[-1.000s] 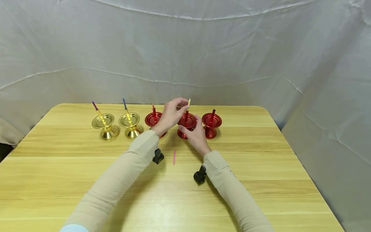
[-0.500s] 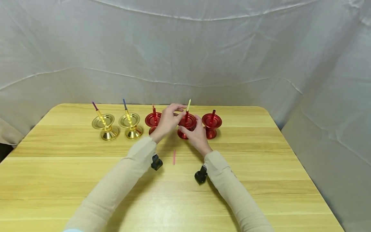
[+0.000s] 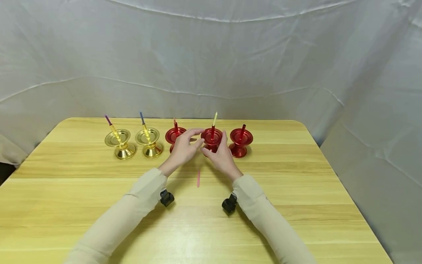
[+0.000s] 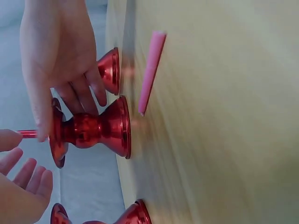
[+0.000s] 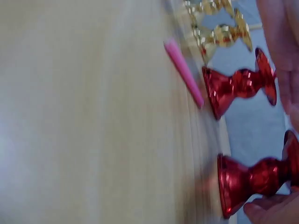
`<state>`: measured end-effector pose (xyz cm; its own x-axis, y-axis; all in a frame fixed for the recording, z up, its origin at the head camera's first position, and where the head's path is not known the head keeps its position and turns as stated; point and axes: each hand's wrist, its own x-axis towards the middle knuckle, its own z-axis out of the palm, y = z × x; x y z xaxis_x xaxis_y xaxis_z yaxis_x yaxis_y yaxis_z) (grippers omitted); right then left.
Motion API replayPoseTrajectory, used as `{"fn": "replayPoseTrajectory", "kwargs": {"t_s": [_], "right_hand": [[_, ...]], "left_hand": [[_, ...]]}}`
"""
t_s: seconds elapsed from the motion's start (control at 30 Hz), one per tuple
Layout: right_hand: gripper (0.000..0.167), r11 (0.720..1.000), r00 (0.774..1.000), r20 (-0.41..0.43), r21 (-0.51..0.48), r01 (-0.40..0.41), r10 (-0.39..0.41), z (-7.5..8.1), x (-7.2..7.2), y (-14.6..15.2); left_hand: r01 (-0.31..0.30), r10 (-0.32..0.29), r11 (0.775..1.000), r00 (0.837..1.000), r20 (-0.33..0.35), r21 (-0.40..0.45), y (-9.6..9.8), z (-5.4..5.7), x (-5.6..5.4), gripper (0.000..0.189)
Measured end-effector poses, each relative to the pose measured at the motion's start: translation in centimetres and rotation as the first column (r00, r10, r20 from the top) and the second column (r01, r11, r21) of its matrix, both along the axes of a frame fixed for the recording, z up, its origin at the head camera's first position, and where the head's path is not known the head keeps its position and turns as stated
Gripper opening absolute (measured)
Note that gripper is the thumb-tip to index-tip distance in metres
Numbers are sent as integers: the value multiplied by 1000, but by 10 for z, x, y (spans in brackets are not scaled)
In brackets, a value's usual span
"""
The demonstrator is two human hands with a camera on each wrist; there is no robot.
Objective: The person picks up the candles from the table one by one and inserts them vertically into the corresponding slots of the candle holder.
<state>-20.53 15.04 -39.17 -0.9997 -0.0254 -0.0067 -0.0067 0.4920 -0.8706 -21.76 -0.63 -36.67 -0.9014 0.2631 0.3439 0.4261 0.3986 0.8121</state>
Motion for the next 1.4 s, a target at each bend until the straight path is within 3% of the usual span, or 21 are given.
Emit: {"fn": "replayPoseTrajectory", "kwargs": {"t_s": [0.23, 0.33, 0.47, 0.57, 0.67, 0.77, 0.83, 0.9, 1.0, 1.1, 1.2, 1.3, 1.4], "right_hand": [[102, 997, 998, 0, -46, -65, 65, 13, 19, 6], [97, 998, 998, 22, -31, -59, 59, 22, 26, 14], [87, 999, 999, -9, -17, -35, 35, 31, 32, 24], [75, 999, 992, -125, -33, -4, 0, 35, 34, 31], [60, 999, 958, -282, -27, 45, -50, 37, 33, 40], [49, 993, 899, -423, 4, 122, -109, 35, 31, 51], [44, 985, 866, -479, 19, 172, -142, 32, 28, 59], [43, 976, 849, -500, 33, 214, -169, 28, 25, 66], [50, 968, 871, -447, 40, 248, -205, 25, 20, 74], [68, 972, 923, -324, 38, 231, -207, 22, 16, 81], [85, 984, 967, -181, -11, 178, -177, 20, 10, 85], [93, 987, 985, -82, -75, 144, -150, 18, 5, 88], [95, 985, 989, -37, -107, 135, -140, 15, 0, 90]], "left_hand": [[33, -30, 999, 997, 75, -35, -16, -2, 20, 34], [36, -34, 999, 989, 144, -11, -20, -3, 29, 36], [28, -38, 999, 962, 271, 42, -23, -5, 39, 38], [21, -45, 997, 937, 347, 71, -25, -7, 47, 39], [11, -48, 996, 912, 407, 93, -26, -8, 53, 39], [3, -54, 994, 889, 454, 112, -26, -10, 57, 39], [1, -56, 993, 881, 470, 115, -26, -12, 60, 38], [2, -61, 993, 868, 493, 119, -26, -14, 62, 36], [12, -75, 993, 843, 532, 120, -26, -17, 64, 34], [23, -91, 992, 817, 569, 124, -26, -20, 66, 34], [23, -93, 992, 804, 588, 126, -27, -22, 68, 32], [21, -87, 993, 794, 602, 116, -27, -24, 69, 28], [23, -77, 995, 794, 603, 97, -27, -26, 70, 23]]}}
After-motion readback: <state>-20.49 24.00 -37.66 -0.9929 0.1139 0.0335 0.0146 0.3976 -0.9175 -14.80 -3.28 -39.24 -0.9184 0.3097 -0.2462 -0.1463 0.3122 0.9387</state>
